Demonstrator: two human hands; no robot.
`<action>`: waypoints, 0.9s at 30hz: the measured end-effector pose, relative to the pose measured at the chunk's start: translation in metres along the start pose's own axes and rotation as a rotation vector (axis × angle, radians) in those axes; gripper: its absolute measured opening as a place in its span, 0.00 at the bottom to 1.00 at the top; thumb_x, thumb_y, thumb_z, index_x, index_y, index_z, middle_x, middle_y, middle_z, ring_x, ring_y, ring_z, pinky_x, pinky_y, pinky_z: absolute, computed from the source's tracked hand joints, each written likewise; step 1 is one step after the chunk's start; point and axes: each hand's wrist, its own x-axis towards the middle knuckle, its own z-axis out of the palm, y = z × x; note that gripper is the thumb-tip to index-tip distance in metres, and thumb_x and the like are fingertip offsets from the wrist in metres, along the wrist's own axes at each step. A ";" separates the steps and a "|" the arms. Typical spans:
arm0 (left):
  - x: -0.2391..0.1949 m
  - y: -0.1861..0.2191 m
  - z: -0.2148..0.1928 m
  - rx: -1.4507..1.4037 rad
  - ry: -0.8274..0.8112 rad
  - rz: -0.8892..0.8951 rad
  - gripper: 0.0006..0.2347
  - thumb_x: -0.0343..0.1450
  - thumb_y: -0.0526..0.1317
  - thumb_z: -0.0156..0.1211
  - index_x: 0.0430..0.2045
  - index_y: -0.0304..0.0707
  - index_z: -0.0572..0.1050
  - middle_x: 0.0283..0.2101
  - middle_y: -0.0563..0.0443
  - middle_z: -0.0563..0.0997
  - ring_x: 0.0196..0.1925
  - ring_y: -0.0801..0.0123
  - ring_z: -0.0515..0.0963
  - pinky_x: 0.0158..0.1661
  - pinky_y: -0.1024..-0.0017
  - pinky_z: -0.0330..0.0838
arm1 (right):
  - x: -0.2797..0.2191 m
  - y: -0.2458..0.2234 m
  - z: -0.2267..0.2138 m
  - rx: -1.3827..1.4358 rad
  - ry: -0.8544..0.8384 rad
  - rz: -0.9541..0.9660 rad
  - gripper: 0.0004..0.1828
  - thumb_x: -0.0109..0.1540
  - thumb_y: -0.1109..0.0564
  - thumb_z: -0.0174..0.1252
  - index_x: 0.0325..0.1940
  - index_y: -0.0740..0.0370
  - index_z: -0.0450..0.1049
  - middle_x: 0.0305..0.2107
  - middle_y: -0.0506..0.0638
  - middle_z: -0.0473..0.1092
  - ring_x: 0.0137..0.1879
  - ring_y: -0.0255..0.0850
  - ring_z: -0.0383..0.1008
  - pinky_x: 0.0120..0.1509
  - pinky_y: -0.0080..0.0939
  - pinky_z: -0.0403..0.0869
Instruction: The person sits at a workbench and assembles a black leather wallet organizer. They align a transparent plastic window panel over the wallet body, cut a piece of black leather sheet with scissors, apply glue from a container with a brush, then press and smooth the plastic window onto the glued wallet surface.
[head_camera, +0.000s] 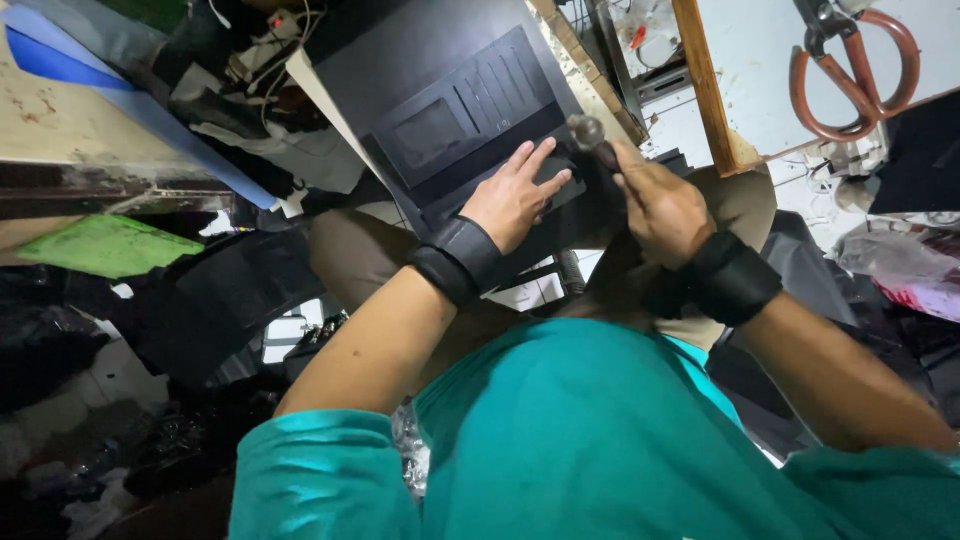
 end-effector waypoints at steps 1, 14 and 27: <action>0.000 0.000 0.003 -0.023 0.001 -0.003 0.36 0.64 0.42 0.78 0.69 0.58 0.66 0.77 0.41 0.51 0.76 0.42 0.58 0.67 0.55 0.69 | -0.005 0.006 0.004 -0.051 -0.014 0.002 0.24 0.75 0.50 0.51 0.76 0.51 0.67 0.46 0.60 0.76 0.54 0.58 0.77 0.52 0.56 0.78; 0.008 -0.003 0.008 -0.003 0.046 -0.030 0.35 0.62 0.43 0.79 0.66 0.61 0.70 0.77 0.47 0.52 0.76 0.47 0.59 0.66 0.56 0.70 | -0.056 0.049 0.011 -0.186 0.008 -0.153 0.26 0.72 0.51 0.54 0.76 0.50 0.69 0.30 0.52 0.72 0.41 0.51 0.79 0.39 0.49 0.78; 0.025 -0.007 -0.011 -0.073 -0.212 0.000 0.37 0.71 0.22 0.44 0.75 0.61 0.48 0.79 0.47 0.42 0.79 0.48 0.47 0.61 0.54 0.70 | -0.056 0.011 -0.012 -0.176 -0.393 -0.124 0.35 0.71 0.51 0.51 0.82 0.44 0.53 0.38 0.55 0.72 0.40 0.58 0.75 0.34 0.58 0.70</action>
